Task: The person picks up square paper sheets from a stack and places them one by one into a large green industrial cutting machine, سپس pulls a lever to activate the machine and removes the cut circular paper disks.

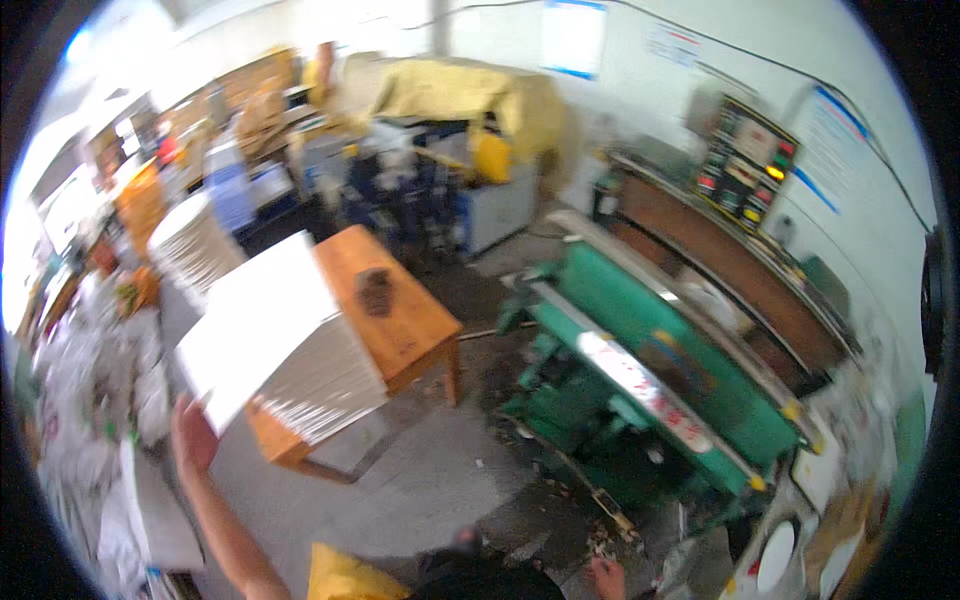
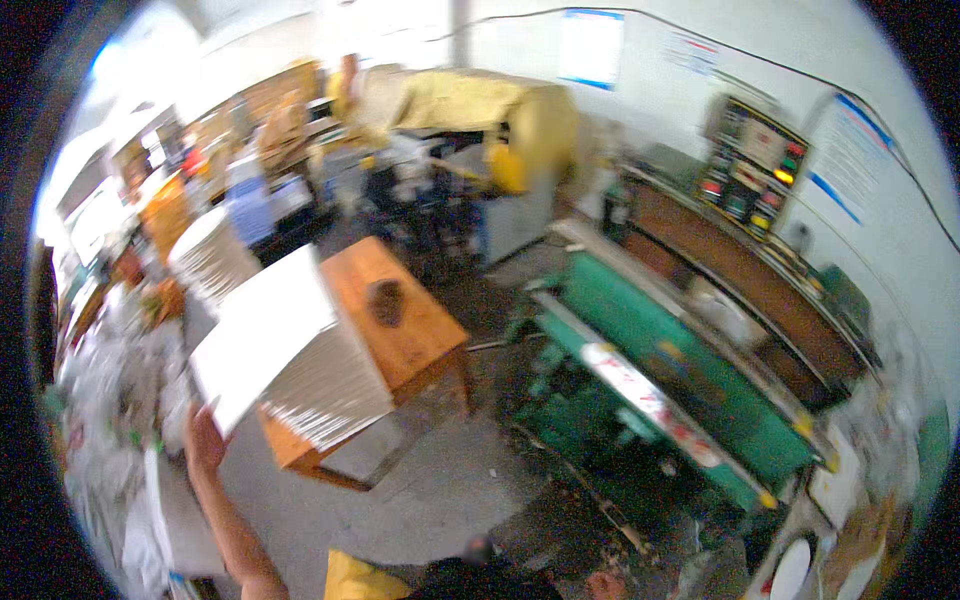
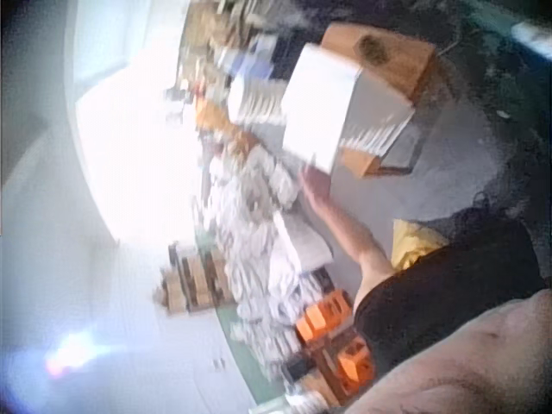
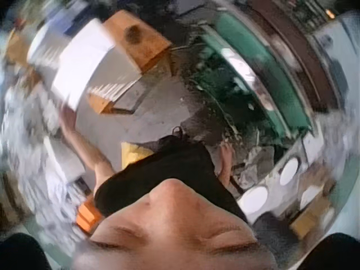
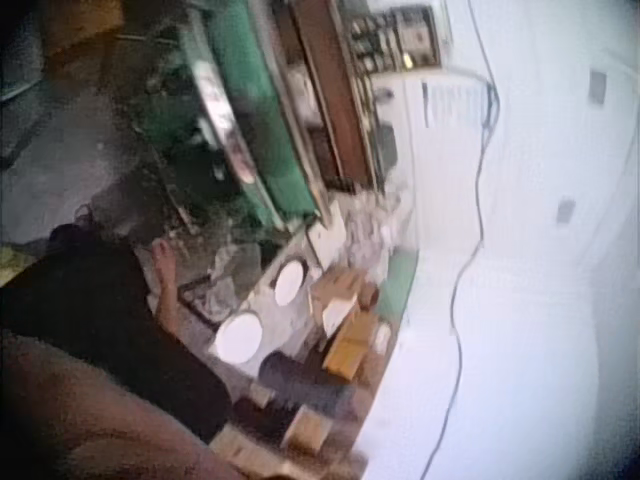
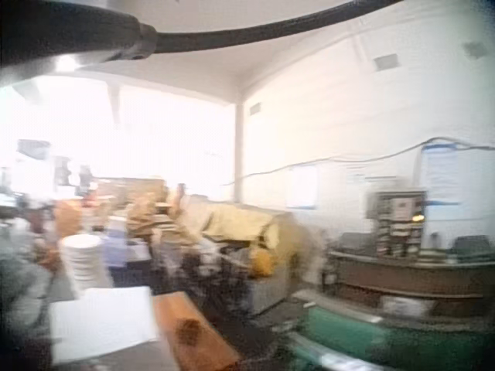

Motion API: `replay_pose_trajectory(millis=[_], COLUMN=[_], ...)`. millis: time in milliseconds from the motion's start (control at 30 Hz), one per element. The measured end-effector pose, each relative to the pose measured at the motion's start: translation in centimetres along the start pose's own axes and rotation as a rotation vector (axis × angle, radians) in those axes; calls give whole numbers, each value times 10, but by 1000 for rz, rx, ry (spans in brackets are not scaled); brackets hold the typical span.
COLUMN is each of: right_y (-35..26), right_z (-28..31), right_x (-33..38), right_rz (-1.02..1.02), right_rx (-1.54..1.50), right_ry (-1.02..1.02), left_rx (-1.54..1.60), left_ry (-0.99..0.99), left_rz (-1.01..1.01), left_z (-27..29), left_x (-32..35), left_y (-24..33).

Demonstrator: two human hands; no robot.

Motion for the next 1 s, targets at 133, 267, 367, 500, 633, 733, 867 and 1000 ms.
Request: replay_pose_trajectory(millis=[133,267,367,500,633,733,867,1000], right_y=[-56,-187,-217,-211,-239,-202,-270,-268], right_z=[38,149,198,222,197,206,178,221], right_x=[6,56,-7,-169,-271,-361,-320,-318], right_rz=[135,389,439,88,-158,-74,-154,-273], right_rx=[-661,-824,-1166,-1105,-774,-1000,-1120,-1208], right_ry=[-50,-6,-23,9,106,189,-174,-375], left_rx=[-76,-288,-316,-68,-173,-83,-48,-59], left_ry=[72,163,-23,-158,-217,-362,-339,-431], left_rz=[-171,-242,-112,136,485,740,704,755], left_z=[94,-28,-112,-220,-294,-356,-379,-421], left_x=[-18,-9,38,108,190,222,248,245], left_y=[8,-11,-34,-134,-217,-269,-296,-316])
Point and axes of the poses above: each hand's wrist, its own x-axis away from the middle knuckle, its own z-axis out of the back of the hand, y = z × x, the point moved 1 cm from there along -x, towards the middle knuckle, and after that the axes turned 15 degrees about -z, right-handed, at the moved point
